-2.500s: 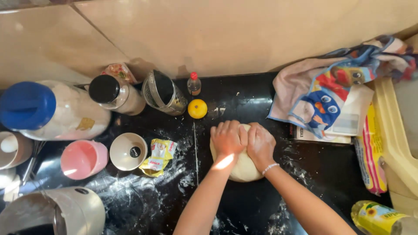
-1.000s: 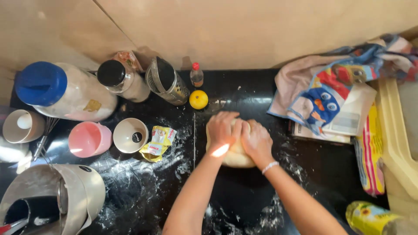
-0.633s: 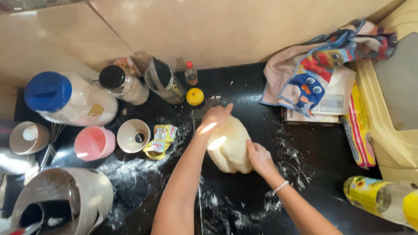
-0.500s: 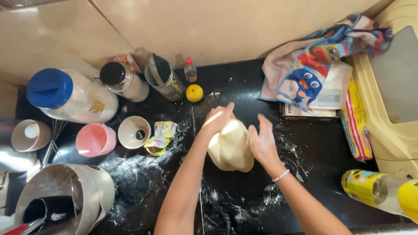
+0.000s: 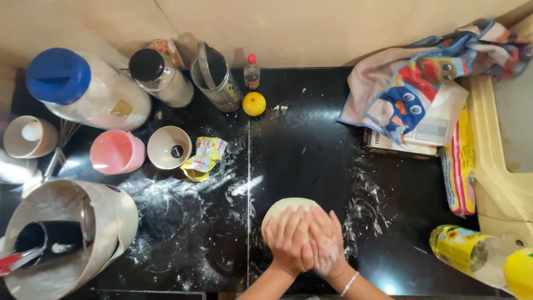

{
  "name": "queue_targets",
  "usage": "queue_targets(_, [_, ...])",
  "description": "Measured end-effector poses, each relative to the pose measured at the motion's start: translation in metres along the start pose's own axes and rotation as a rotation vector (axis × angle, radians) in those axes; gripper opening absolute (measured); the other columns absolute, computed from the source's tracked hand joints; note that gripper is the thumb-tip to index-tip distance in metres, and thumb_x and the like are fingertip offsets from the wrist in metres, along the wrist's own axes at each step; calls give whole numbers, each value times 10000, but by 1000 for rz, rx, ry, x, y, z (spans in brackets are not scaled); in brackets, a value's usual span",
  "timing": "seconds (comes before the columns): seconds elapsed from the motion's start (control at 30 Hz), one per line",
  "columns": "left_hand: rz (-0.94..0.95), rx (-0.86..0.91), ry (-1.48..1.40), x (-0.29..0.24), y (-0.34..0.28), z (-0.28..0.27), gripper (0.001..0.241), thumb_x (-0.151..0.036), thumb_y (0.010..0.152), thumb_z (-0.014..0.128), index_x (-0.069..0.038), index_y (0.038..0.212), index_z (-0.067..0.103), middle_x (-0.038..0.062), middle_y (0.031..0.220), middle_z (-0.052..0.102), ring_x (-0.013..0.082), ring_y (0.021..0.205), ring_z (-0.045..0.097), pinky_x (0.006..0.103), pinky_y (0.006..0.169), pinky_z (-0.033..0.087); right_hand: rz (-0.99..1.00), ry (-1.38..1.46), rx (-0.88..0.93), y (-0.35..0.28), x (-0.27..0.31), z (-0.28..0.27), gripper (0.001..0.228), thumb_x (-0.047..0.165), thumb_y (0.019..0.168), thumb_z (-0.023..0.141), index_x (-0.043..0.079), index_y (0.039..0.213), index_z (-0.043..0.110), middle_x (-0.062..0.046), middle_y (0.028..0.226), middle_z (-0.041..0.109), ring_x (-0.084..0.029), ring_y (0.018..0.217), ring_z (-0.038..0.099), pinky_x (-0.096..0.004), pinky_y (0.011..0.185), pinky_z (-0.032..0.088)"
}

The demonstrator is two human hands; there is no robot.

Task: The person is kneading a ball of dough on a floured black countertop.

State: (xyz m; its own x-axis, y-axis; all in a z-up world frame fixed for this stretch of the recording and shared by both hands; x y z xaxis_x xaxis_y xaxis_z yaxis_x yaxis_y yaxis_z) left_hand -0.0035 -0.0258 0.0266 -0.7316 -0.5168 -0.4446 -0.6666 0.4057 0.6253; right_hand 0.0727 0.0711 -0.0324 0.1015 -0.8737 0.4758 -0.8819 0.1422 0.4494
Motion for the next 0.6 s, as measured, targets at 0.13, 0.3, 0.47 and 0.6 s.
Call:
queue_targets(0.13, [36, 14, 27, 13, -9, 39, 668, -405, 1039, 134, -153, 1191, 733, 62, 1245, 728, 289, 1173, 668, 528, 1009, 360, -45, 28, -66, 7, -32, 14, 510, 335, 1062, 255, 14, 1259, 599, -241, 1389, 585, -446, 1338, 564, -595, 1172, 375])
queue_targets(0.3, [-17, -99, -52, 36, 36, 84, 486, -361, 949, 302, -98, 1158, 652, 97, 1225, 718, 305, 1183, 676, 485, 1032, 358, 115, 38, -128, 64, -69, 18, 558, 342, 1032, 311, -20, 1360, 581, -234, 1424, 597, -390, 1324, 598, -508, 1159, 427])
queue_targets(0.47, [-57, -37, -107, 64, 98, 137, 500, -390, 942, 449, -42, 1248, 637, 123, 1249, 674, 347, 1233, 638, 519, 1051, 406, 307, 73, -176, 111, -130, 35, 465, 236, 1079, 348, -16, 1416, 547, -217, 1381, 601, -412, 1259, 575, -500, 1112, 433])
queue_targets(0.6, [-33, -89, -19, 76, 143, 190, 428, -402, 965, 400, -107, 1190, 613, 56, 1111, 644, 276, 1155, 661, 483, 990, 418, 630, 85, -170, 148, -167, 36, 316, 197, 1065, 437, 57, 1283, 618, -152, 1084, 685, -393, 1049, 631, -506, 967, 477])
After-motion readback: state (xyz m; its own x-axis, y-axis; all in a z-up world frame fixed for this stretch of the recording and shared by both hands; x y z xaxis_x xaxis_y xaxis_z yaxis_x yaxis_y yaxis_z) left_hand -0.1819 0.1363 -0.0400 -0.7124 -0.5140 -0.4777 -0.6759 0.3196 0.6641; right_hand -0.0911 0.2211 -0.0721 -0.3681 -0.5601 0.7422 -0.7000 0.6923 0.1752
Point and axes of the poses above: each hand's wrist, its own y-axis towards the middle knuckle, its own z-axis out of the palm, x = y × z, the point moved 4 cm from there along y, towards the middle knuckle
